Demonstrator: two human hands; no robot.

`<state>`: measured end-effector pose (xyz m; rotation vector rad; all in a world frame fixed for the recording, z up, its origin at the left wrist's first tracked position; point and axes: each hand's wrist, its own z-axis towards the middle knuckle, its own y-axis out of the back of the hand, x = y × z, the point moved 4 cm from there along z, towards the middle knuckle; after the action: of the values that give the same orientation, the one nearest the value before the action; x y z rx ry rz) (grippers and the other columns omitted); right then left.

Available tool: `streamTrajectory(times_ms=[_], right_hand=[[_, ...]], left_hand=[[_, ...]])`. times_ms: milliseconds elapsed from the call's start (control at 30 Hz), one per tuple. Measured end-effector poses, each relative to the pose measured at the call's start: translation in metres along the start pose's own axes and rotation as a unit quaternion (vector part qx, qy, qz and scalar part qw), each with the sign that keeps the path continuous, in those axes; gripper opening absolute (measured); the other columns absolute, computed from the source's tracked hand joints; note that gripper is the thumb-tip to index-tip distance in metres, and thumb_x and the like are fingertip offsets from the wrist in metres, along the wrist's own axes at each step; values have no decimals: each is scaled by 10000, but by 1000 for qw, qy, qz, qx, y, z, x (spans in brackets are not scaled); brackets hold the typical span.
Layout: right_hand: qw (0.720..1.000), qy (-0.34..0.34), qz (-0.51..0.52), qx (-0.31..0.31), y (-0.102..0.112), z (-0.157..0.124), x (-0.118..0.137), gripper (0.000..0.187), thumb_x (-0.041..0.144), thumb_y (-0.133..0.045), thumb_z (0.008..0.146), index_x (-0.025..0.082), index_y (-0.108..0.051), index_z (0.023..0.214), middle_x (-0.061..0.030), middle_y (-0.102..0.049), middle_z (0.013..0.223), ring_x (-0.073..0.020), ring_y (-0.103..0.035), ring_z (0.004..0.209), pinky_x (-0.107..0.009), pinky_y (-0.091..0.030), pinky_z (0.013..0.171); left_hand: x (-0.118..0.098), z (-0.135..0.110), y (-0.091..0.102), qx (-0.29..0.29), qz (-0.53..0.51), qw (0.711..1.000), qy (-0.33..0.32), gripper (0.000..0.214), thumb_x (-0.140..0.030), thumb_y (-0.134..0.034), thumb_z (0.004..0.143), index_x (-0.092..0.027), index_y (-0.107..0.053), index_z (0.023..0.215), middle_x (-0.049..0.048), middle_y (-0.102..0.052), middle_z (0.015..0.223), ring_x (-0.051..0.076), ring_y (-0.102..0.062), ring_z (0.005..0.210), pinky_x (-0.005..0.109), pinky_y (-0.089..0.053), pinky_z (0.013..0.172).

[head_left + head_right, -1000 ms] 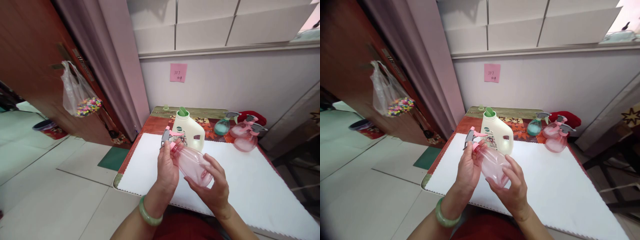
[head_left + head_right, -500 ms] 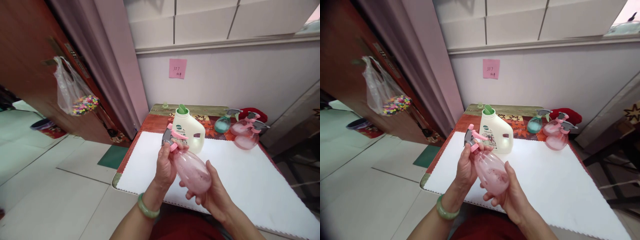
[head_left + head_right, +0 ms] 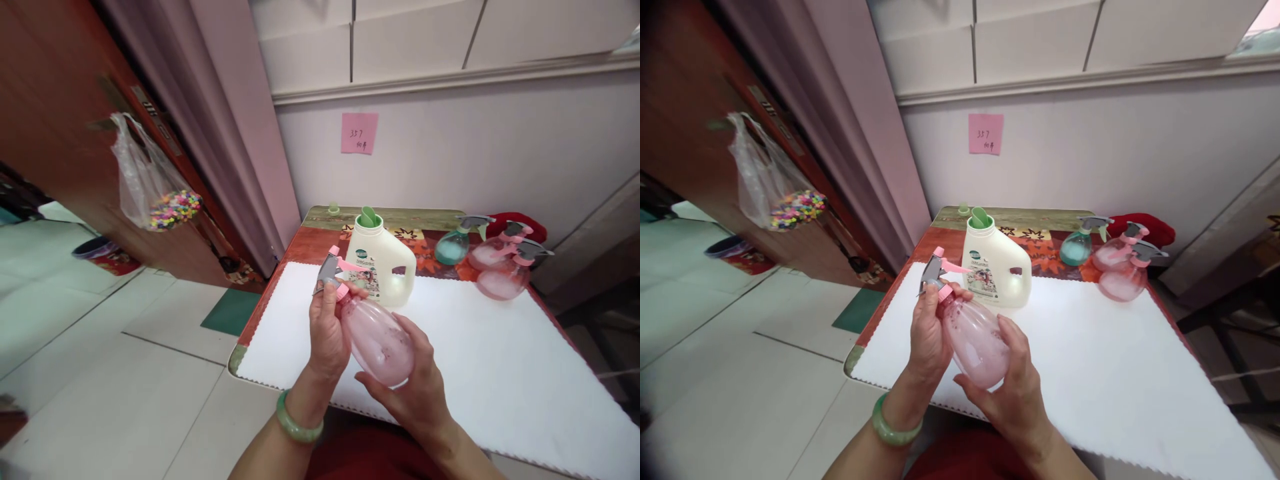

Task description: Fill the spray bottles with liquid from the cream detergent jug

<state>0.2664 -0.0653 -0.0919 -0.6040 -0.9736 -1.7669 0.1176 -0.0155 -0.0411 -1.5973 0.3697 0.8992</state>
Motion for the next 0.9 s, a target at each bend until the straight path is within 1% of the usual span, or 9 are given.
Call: streamTrajectory(times_ms=[100, 233, 433, 500, 567, 667, 733, 833, 900], right_hand=[[1000, -9, -3, -1, 2, -1, -6, 1006, 405, -904, 618, 280, -370, 1462, -156, -557, 1380, -379, -613, 1209, -545, -572, 966], [950, -218, 215, 58, -3, 1, -6, 906, 483, -896, 590, 257, -462, 1352, -134, -624, 1289, -313, -709, 973, -460, -626, 794], [566, -562, 558, 229, -21, -2, 15, 881, 895, -490, 735, 113, -615, 1123, -169, -734, 905, -133, -660, 517, -177, -468, 382], [511, -584, 570, 269, -23, -1, 18, 986, 958, -359, 723, 86, -612, 1107, -198, -729, 899, -145, -667, 519, -174, -453, 357], [592, -554, 539, 228, -24, 2, 10, 984, 953, -318, 745, 132, -569, 1226, -196, -716, 1016, -215, -726, 669, -252, -540, 417], [838, -369, 393, 80, -14, 8, -5, 963, 856, -602, 705, 270, -392, 1440, -170, -592, 1340, -303, -702, 1018, -433, -636, 699], [944, -215, 250, 21, -8, 7, -6, 1079, 658, -859, 589, 306, -344, 1469, -168, -477, 1477, -337, -633, 1156, -501, -594, 879], [972, -159, 172, 34, -9, 3, -8, 1001, 467, -938, 557, 295, -415, 1392, -165, -509, 1438, -308, -660, 1054, -483, -587, 869], [926, -240, 274, 94, -15, 3, -10, 888, 518, -885, 623, 292, -423, 1347, -144, -583, 1337, -238, -699, 832, -413, -614, 686]], left_hand=[[4, 2, 3, 5, -23, 999, 35, 327, -492, -662, 883, -169, -707, 859, 38, -723, 778, 198, -720, 781, 343, -537, 840], [6, 4, 5, 34, -31, 998, 47, 334, -502, -644, 894, -175, -713, 902, 52, -740, 795, 223, -733, 839, 393, -519, 933], [3, 0, -3, 77, -36, 996, 35, 332, -498, -667, 875, -168, -709, 862, 46, -699, 786, 264, -732, 850, 450, -536, 915], [-2, 0, -6, 83, -24, 996, 11, 324, -482, -659, 885, -166, -711, 839, 37, -677, 763, 244, -721, 808, 420, -551, 869], [-6, 1, -7, 66, -15, 998, -19, 299, -464, -662, 889, -172, -715, 855, 27, -668, 751, 210, -703, 768, 379, -552, 847], [-11, 4, -4, 30, 4, 998, -47, 304, -474, -677, 877, -176, -710, 829, 26, -670, 741, 190, -693, 759, 345, -549, 840], [-11, 5, -1, 22, 12, 999, -44, 313, -481, -680, 873, -172, -713, 833, 35, -687, 754, 190, -698, 771, 341, -548, 849], [-10, 5, 1, 35, -7, 999, -15, 288, -454, -688, 875, -182, -719, 963, 44, -722, 828, 187, -706, 805, 358, -547, 883], [-10, 6, 3, 47, -10, 999, 2, 288, -450, -692, 872, -187, -717, 986, 49, -733, 849, 196, -712, 823, 377, -546, 899]])
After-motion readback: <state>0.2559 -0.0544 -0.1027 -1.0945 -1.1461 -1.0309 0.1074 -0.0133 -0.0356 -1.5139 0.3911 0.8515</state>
